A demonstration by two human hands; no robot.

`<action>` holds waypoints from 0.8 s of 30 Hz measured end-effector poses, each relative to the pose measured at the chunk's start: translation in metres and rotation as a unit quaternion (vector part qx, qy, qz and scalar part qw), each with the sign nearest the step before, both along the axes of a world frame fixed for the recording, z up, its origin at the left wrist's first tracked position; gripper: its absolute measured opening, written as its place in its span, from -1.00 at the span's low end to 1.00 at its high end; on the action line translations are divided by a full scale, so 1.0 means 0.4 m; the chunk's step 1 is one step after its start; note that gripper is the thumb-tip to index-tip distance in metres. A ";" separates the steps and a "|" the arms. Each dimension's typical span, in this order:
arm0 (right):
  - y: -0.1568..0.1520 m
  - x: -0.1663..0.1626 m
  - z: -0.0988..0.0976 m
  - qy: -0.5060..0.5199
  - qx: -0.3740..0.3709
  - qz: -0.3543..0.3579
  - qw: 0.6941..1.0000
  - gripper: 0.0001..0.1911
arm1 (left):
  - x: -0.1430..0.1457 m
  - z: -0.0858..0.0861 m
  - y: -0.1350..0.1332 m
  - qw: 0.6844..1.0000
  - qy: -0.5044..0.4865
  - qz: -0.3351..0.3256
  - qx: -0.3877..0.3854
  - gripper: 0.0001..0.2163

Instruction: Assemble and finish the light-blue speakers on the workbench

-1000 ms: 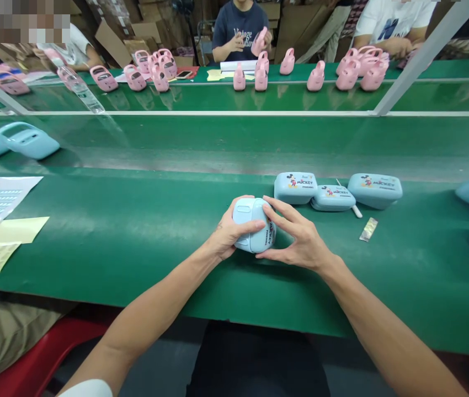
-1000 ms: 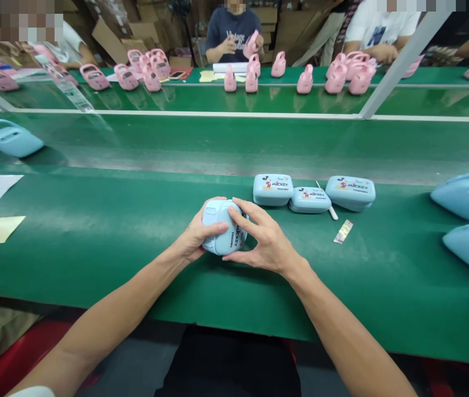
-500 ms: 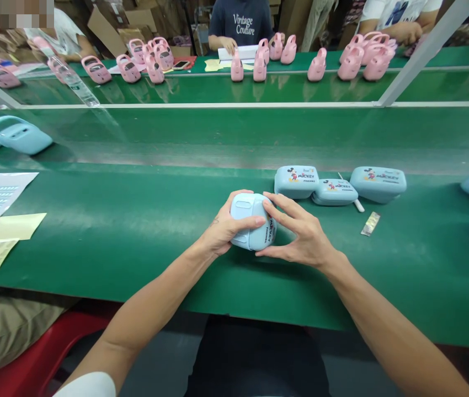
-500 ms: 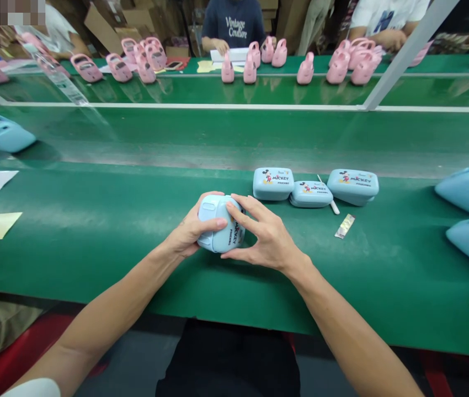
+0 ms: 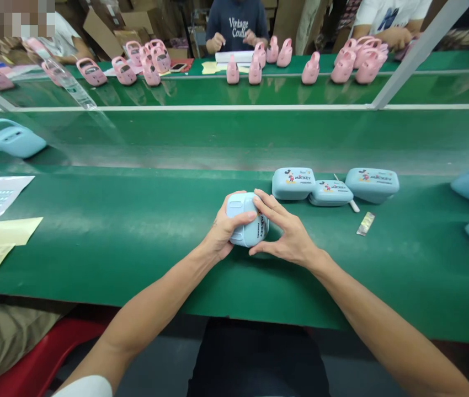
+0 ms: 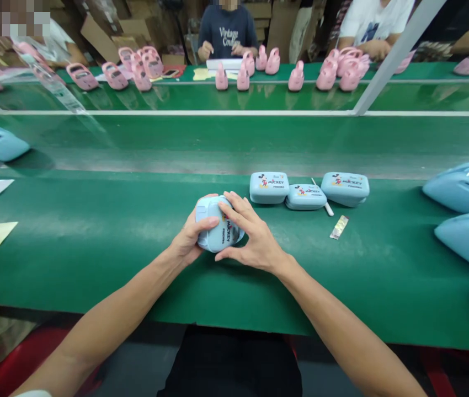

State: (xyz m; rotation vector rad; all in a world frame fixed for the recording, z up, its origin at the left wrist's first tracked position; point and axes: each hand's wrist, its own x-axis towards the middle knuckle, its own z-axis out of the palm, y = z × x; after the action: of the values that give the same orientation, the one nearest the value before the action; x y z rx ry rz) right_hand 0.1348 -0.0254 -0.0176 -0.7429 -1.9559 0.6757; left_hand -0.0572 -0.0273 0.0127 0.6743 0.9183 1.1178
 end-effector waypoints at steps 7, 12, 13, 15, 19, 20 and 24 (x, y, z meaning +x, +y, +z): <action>-0.007 -0.038 -0.039 0.275 -0.280 0.004 0.920 -0.09 | -0.039 0.007 0.018 0.991 -0.052 0.010 0.120 -0.20; 0.017 -0.030 -0.054 0.282 -0.341 0.024 0.897 -0.20 | -0.078 -0.018 0.063 0.976 0.056 -0.128 0.164 -0.05; 0.023 -0.020 -0.055 0.265 -0.309 -0.002 0.913 -0.16 | -0.084 -0.022 0.072 0.972 0.079 -0.139 0.173 -0.02; 0.034 -0.001 -0.055 0.211 -0.253 -0.041 0.943 -0.11 | -0.093 -0.027 0.087 0.960 0.141 -0.149 0.193 -0.01; 0.043 0.022 -0.049 0.103 -0.215 -0.055 0.970 -0.16 | -0.103 -0.040 0.104 0.916 0.277 -0.184 0.224 -0.17; 0.044 0.025 -0.048 0.089 -0.216 -0.048 0.971 -0.17 | -0.104 -0.045 0.107 0.909 0.292 -0.189 0.228 -0.18; 0.045 0.032 -0.046 0.082 -0.214 -0.040 0.973 -0.23 | -0.103 -0.064 0.117 0.912 0.292 -0.177 0.228 -0.18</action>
State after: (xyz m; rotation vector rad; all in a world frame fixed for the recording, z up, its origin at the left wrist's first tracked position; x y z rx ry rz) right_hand 0.1477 -0.0073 -0.0360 -0.9857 -1.6373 1.0936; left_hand -0.0983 0.0194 -0.0130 1.5590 0.9791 0.8073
